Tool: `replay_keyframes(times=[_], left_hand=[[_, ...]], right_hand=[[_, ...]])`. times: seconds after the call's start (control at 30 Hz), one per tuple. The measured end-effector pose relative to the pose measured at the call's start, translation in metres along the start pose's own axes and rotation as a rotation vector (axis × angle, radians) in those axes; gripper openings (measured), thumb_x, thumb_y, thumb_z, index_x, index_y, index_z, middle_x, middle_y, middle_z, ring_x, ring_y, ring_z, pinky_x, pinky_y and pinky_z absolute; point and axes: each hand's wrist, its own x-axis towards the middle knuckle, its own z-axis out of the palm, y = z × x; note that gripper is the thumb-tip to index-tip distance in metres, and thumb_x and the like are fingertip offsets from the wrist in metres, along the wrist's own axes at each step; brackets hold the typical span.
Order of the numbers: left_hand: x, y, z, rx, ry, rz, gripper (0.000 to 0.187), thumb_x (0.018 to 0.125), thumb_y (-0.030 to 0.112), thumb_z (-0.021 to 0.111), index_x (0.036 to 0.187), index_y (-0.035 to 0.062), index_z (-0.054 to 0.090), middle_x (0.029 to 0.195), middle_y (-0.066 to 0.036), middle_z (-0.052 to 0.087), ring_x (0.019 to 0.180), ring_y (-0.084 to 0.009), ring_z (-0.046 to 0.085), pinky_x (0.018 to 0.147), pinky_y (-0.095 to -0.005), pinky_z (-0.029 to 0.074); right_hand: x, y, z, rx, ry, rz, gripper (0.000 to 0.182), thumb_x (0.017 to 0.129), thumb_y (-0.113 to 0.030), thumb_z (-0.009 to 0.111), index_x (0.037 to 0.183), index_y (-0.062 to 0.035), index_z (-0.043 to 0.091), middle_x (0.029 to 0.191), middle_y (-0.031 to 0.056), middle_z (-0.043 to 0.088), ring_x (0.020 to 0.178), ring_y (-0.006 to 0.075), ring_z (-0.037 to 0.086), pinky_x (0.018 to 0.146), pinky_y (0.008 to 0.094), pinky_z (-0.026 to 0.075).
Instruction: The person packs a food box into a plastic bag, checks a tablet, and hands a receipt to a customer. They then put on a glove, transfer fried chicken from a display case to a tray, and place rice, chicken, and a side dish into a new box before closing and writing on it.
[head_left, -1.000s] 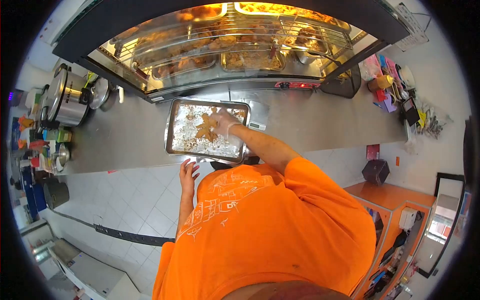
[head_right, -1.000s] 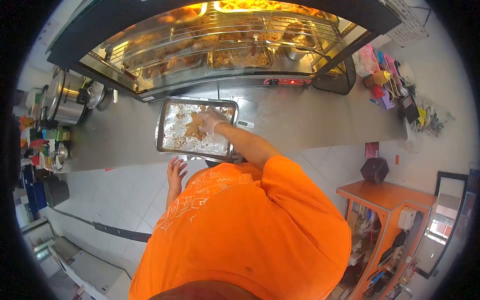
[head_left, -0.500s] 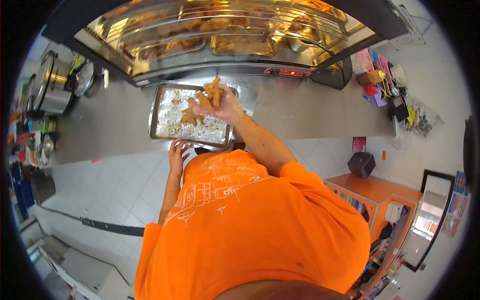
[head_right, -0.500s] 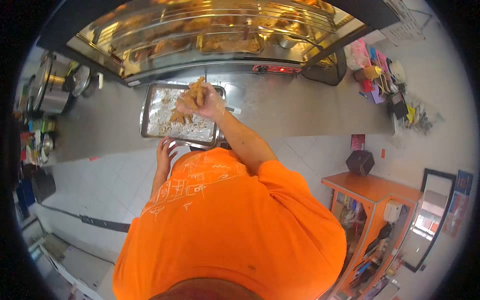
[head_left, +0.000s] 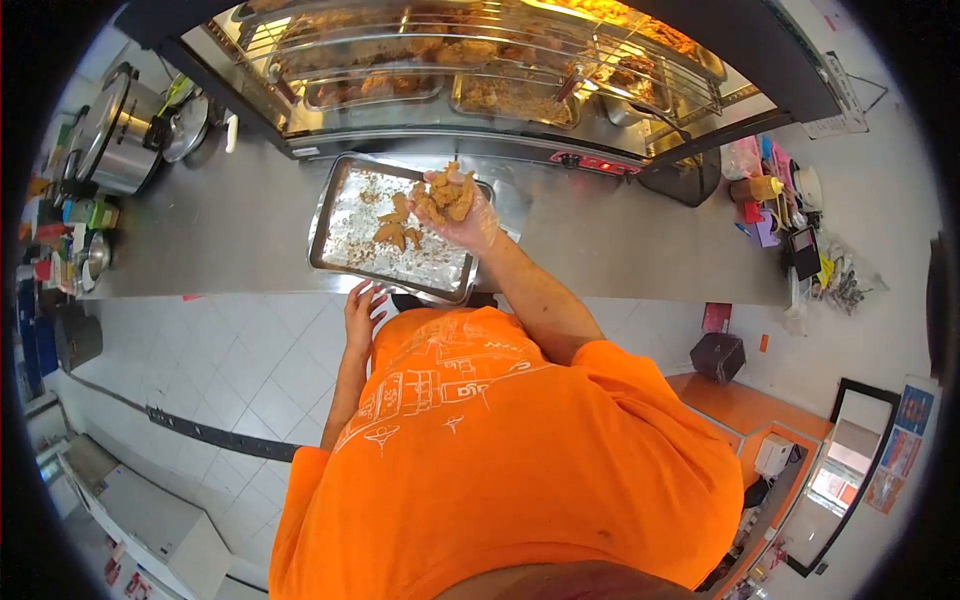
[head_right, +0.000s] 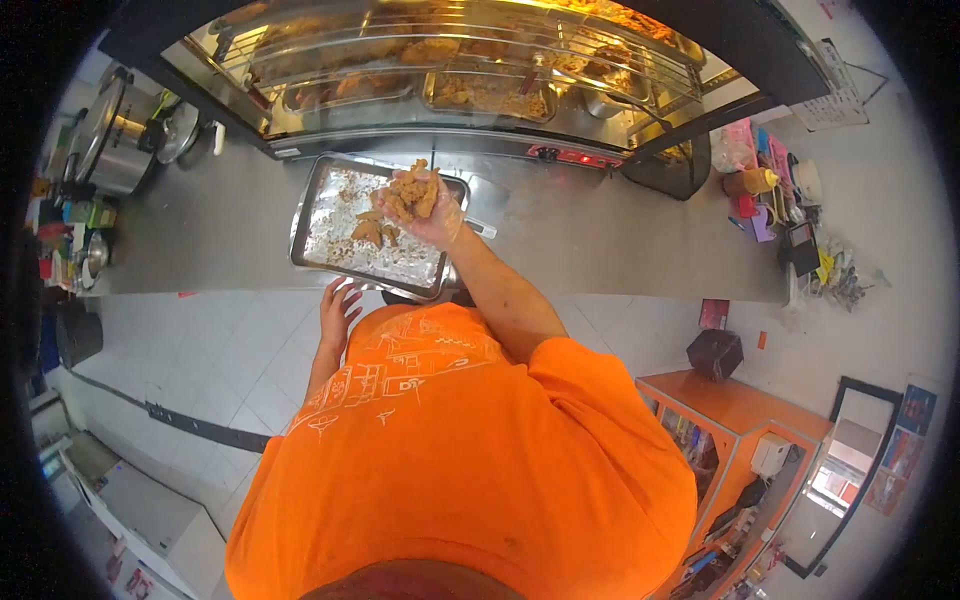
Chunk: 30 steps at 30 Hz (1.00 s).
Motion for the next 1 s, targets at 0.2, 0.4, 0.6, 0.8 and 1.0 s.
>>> replay_keyframes(times=[0.2, 0.4, 0.6, 0.8, 1.0], left_hand=[[0.008, 0.0, 0.009, -0.025, 0.0, 0.0, 0.038, 0.095, 0.029, 0.055, 0.13, 0.0146, 0.048, 0.12, -0.007, 0.059, 0.105, -0.018, 0.059, 0.081, -0.035, 0.047], [0.014, -0.006, 0.016, -0.013, -0.013, -0.026, 0.039, 0.095, 0.029, 0.056, 0.13, 0.0132, 0.049, 0.119, -0.006, 0.06, 0.102, -0.0178, 0.06, 0.078, -0.0341, 0.047], [0.028, -0.004, 0.021, 0.02, -0.083, 0.014, 0.037, 0.095, 0.03, 0.055, 0.127, 0.0137, 0.05, 0.118, -0.005, 0.061, 0.101, -0.0168, 0.061, 0.077, -0.0331, 0.047], [0.022, 0.004, 0.015, -0.011, -0.045, 0.016, 0.036, 0.095, 0.03, 0.056, 0.127, 0.0147, 0.051, 0.118, -0.005, 0.061, 0.101, -0.017, 0.061, 0.077, -0.0332, 0.047], [0.018, -0.002, 0.0, -0.03, 0.002, 0.015, 0.036, 0.094, 0.029, 0.057, 0.127, 0.0153, 0.051, 0.119, -0.005, 0.06, 0.103, -0.0181, 0.061, 0.079, -0.0348, 0.047]], right_hand=[[-0.058, -0.056, 0.058, 0.105, -0.002, -0.372, 0.032, 0.083, -0.034, 0.063, 0.104, -0.0097, 0.058, 0.102, 0.014, 0.058, 0.098, 0.0342, 0.058, 0.074, 0.041, 0.059], [-0.11, -0.208, 0.162, -0.134, 0.147, -1.353, 0.035, 0.085, -0.045, 0.059, 0.092, -0.011, 0.057, 0.087, 0.0042, 0.059, 0.088, 0.0248, 0.059, 0.07, 0.0361, 0.058], [-0.096, -0.32, 0.206, 0.037, -0.197, -1.409, 0.047, 0.092, -0.054, 0.047, 0.115, -0.0146, 0.058, 0.11, 0.007, 0.06, 0.096, 0.0251, 0.06, 0.082, 0.0415, 0.055], [-0.062, -0.347, 0.245, -0.13, -0.28, -1.43, 0.043, 0.093, -0.044, 0.047, 0.115, -0.0096, 0.061, 0.112, 0.0089, 0.061, 0.1, 0.0268, 0.06, 0.085, 0.0418, 0.055], [-0.047, -0.359, 0.262, -0.212, -0.21, -1.397, 0.037, 0.094, -0.039, 0.048, 0.111, -0.0089, 0.062, 0.109, 0.0092, 0.062, 0.098, 0.0257, 0.061, 0.084, 0.0387, 0.054]])
